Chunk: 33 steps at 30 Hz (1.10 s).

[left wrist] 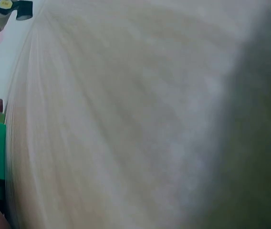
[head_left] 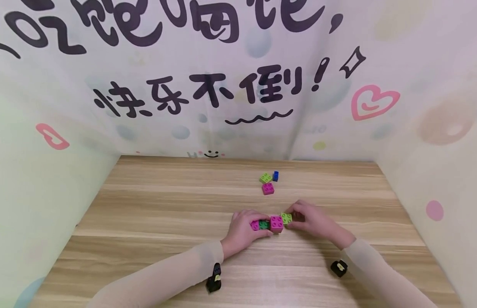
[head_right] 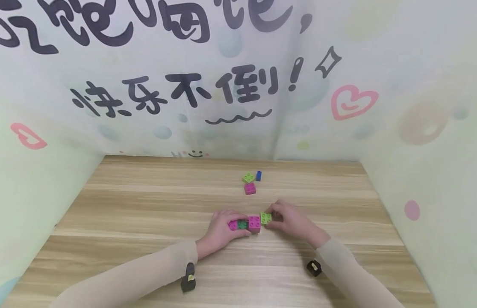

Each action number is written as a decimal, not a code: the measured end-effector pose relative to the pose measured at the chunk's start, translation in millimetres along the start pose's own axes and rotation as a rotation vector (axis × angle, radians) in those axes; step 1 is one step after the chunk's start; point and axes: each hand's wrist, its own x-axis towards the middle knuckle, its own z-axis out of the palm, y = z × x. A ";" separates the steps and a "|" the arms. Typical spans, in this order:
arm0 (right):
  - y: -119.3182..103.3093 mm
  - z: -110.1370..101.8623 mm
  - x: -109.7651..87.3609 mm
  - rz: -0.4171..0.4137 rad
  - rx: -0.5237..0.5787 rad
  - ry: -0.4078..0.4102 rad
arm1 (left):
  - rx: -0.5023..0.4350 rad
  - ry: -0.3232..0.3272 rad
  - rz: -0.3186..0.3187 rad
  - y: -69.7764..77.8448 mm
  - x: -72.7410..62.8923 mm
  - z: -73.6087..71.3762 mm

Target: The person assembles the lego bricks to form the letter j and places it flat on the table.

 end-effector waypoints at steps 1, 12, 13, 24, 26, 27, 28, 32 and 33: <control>-1.0 0.8 -2.1 0.000 0.000 0.002 | 0.002 -0.002 -0.001 0.0 0.0 -0.1; -11.1 -0.8 -25.5 0.006 0.044 0.063 | 0.021 0.008 0.006 -1.5 1.5 2.9; -12.6 -2.2 -27.0 0.002 0.051 0.077 | 0.021 0.008 0.006 -1.7 1.4 2.9; -29.6 -20.6 -32.5 -0.065 0.024 0.183 | 0.020 0.018 0.014 -1.9 1.9 2.6; -32.1 -23.0 -31.8 -0.071 0.019 0.184 | 0.022 0.016 0.012 -1.9 2.0 2.7; -33.4 -24.0 -31.3 -0.073 0.022 0.182 | 0.022 0.016 0.011 -1.9 2.1 2.7; -34.6 -24.7 -30.7 -0.076 0.023 0.181 | 0.023 0.015 0.011 -1.9 2.2 2.7; -39.4 -24.4 -27.1 -0.111 -0.005 0.193 | 0.024 0.010 0.013 -2.2 2.4 2.0; -40.6 -23.2 -25.6 -0.122 -0.016 0.197 | 0.024 0.012 0.014 -2.5 2.3 1.7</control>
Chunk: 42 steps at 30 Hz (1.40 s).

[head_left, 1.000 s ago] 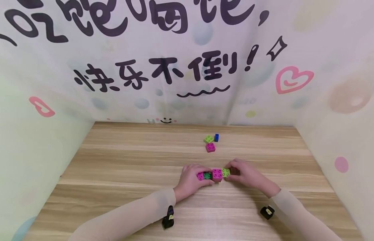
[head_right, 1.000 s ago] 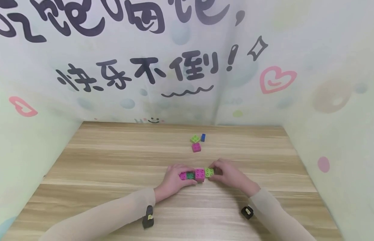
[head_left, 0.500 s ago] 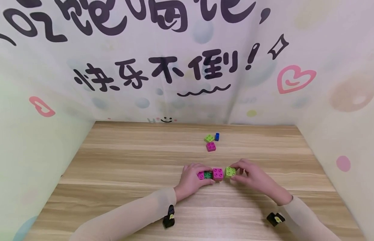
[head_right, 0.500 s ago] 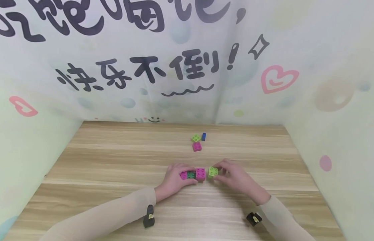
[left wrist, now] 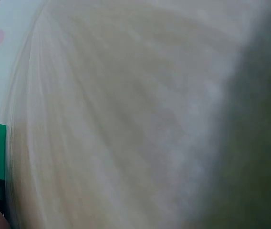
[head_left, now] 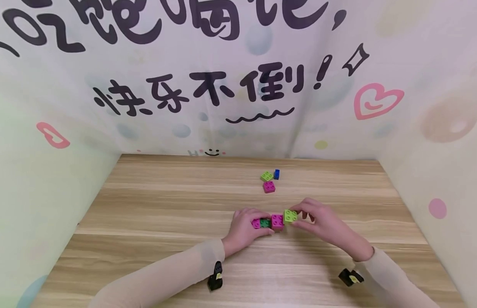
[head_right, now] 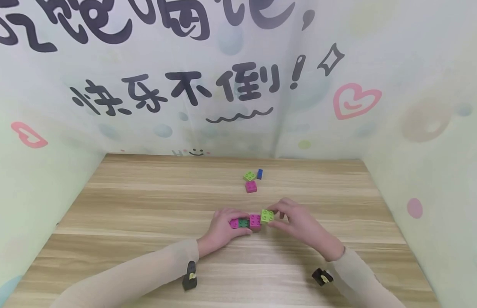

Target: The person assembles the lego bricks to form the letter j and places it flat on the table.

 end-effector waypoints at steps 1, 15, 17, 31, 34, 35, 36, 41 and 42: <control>-1.5 1.7 0.9 -0.011 -0.005 0.000 | 0.000 -0.001 -0.002 -0.4 -0.5 -0.3; -15.3 21.0 12.0 -0.058 0.042 -0.022 | -0.004 -0.008 0.002 -2.4 -3.8 -5.3; -15.4 21.4 13.5 -0.060 0.048 -0.026 | -0.008 -0.007 0.003 -2.3 -3.9 -5.5; -8.9 19.0 16.5 -0.090 0.045 -0.029 | -0.008 -0.012 0.002 0.9 0.4 -2.8; -8.7 18.6 17.2 -0.092 0.044 -0.033 | -0.004 -0.012 0.004 2.5 0.4 -3.5; -8.7 18.5 17.5 -0.092 0.045 -0.034 | -0.003 -0.013 0.004 2.8 0.4 -3.5; -8.8 18.2 17.7 -0.092 0.046 -0.037 | -0.003 -0.013 0.003 3.1 0.4 -3.6; -9.2 16.7 19.2 -0.082 0.055 -0.058 | -0.006 -0.016 -0.002 3.5 0.6 -3.6; -9.2 16.3 19.3 -0.078 0.058 -0.064 | -0.007 -0.017 -0.004 3.5 0.7 -3.5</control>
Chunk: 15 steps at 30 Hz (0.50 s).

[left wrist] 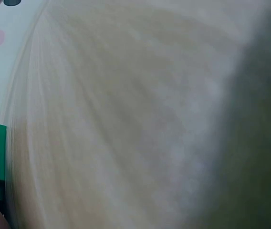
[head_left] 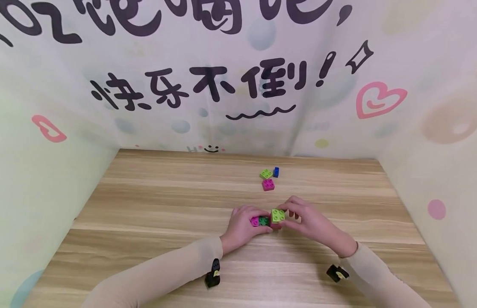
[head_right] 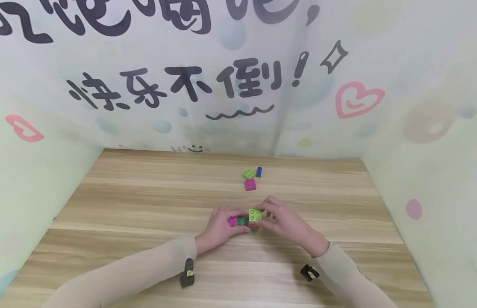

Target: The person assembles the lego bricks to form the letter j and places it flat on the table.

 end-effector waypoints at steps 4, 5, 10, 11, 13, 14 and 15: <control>0.1 -0.9 2.6 0.003 0.000 -0.008 | 0.009 0.003 0.002 -1.2 1.7 -0.8; 0.3 -0.7 3.0 0.001 0.001 -0.008 | 0.010 0.004 0.001 -1.6 2.1 -0.9; 1.8 3.1 3.1 -0.015 -0.015 0.005 | 0.010 0.010 -0.006 -3.5 2.8 0.0; 1.8 4.0 2.6 -0.017 -0.022 0.008 | 0.008 0.010 -0.006 -3.6 2.6 0.5; 1.8 5.4 1.4 -0.022 -0.035 0.012 | 0.009 0.009 -0.005 -3.7 1.9 1.6; 1.9 6.1 0.6 -0.020 -0.040 0.013 | 0.005 0.009 -0.006 -3.3 1.4 1.9; 1.5 6.7 -0.1 -0.021 -0.047 0.015 | 0.001 0.008 -0.006 -2.9 0.7 2.3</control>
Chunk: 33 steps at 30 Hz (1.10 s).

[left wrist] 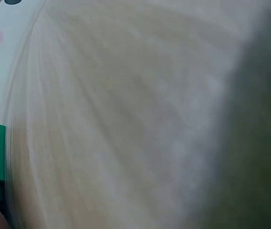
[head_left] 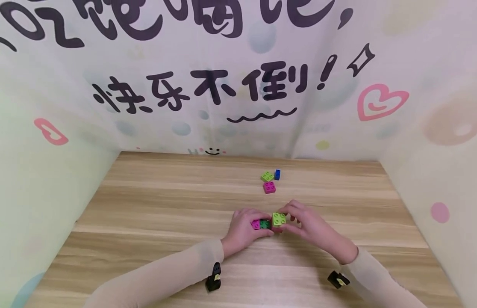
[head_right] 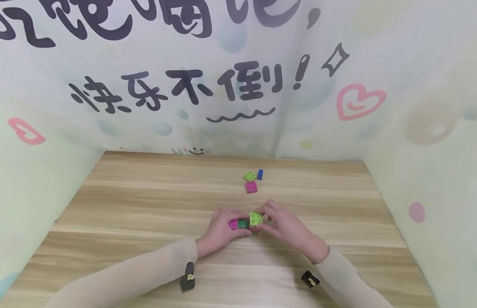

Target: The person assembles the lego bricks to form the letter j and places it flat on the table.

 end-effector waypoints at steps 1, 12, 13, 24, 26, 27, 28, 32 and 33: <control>-0.1 0.4 -0.4 0.003 -0.008 0.002 | 0.000 0.001 0.002 0.4 0.1 0.1; -4.9 1.3 -6.6 0.012 0.030 -0.021 | -0.014 -0.002 0.005 -0.5 -5.6 1.1; -5.1 0.2 -6.7 0.023 0.052 -0.037 | -0.019 -0.005 0.005 -0.4 -6.1 0.8; 38.7 -16.4 18.7 0.196 0.197 0.046 | -0.019 -0.001 0.007 0.2 -0.3 0.3; 47.0 -14.0 25.3 0.200 0.153 0.041 | -0.018 -0.004 0.006 0.1 -0.6 0.0; 50.9 -12.3 28.5 0.200 0.132 0.034 | -0.017 -0.005 0.006 0.0 -0.9 -0.1; 54.1 -10.8 31.7 0.203 0.116 0.024 | -0.017 -0.005 0.008 0.0 -1.2 -0.3; 63.8 -4.8 43.6 0.208 0.070 -0.020 | -0.021 -0.002 0.011 0.6 -2.5 -0.3; 64.7 -3.9 46.6 0.217 0.067 -0.030 | -0.020 0.000 0.013 1.0 -2.9 -0.2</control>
